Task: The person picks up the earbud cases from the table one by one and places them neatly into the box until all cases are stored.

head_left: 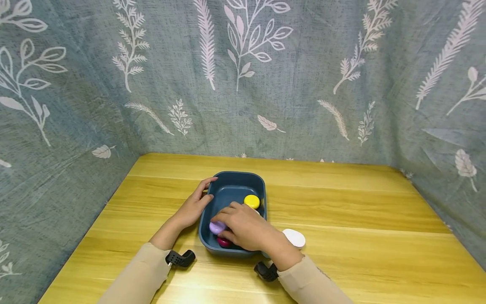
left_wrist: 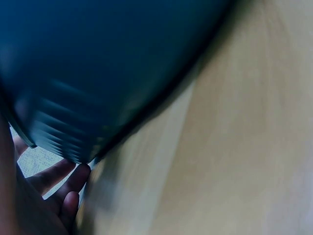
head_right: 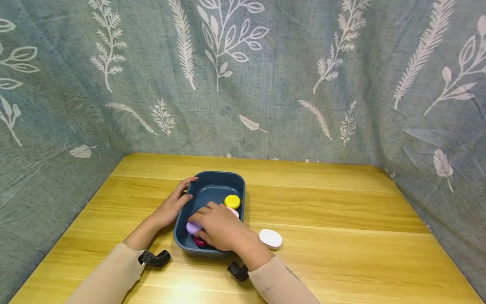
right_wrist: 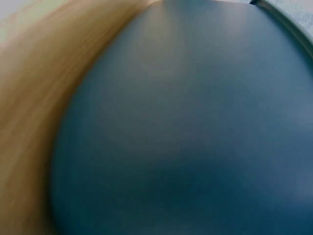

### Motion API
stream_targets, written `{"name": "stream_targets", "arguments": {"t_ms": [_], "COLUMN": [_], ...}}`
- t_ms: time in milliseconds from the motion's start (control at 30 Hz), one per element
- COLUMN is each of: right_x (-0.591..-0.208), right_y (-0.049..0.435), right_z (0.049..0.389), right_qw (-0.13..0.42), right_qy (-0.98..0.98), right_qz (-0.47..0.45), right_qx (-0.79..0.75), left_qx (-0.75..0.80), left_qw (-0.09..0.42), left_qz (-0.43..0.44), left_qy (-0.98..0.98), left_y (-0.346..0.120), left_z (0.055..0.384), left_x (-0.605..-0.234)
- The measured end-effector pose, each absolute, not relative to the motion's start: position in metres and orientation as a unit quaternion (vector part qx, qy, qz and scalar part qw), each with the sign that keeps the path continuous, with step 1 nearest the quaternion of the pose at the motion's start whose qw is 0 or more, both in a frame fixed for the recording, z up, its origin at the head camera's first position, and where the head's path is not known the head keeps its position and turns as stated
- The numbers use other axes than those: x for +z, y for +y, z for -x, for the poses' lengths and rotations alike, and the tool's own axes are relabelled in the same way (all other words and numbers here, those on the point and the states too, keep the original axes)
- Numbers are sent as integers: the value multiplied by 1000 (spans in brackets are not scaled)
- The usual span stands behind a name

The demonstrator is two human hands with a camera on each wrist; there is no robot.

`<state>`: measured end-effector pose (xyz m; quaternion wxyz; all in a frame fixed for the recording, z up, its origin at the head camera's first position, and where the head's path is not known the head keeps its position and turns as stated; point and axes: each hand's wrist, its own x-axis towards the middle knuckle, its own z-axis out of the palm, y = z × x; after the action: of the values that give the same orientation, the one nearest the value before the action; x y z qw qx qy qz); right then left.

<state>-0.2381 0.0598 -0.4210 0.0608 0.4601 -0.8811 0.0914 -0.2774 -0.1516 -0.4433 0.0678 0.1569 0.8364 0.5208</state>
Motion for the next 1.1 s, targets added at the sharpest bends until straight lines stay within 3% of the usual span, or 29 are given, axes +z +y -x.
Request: {"name": "stream_targets", "arguments": {"t_ms": [267, 667, 1100], "right_x": [-424, -427, -429], "right_y": [58, 56, 54], "right_z": [237, 237, 238], "right_qw": [57, 55, 59], "right_qy": [-885, -889, -892], "right_qz": [-452, -444, -442], "right_qx": [90, 94, 80], "left_qx": [525, 530, 524], "left_qw": [71, 48, 69], "left_qz": [-162, -158, -164], "left_qy": [833, 832, 833], "left_y": [-153, -157, -152], "left_z": [279, 297, 276], "left_x": [-445, -478, -442]}}
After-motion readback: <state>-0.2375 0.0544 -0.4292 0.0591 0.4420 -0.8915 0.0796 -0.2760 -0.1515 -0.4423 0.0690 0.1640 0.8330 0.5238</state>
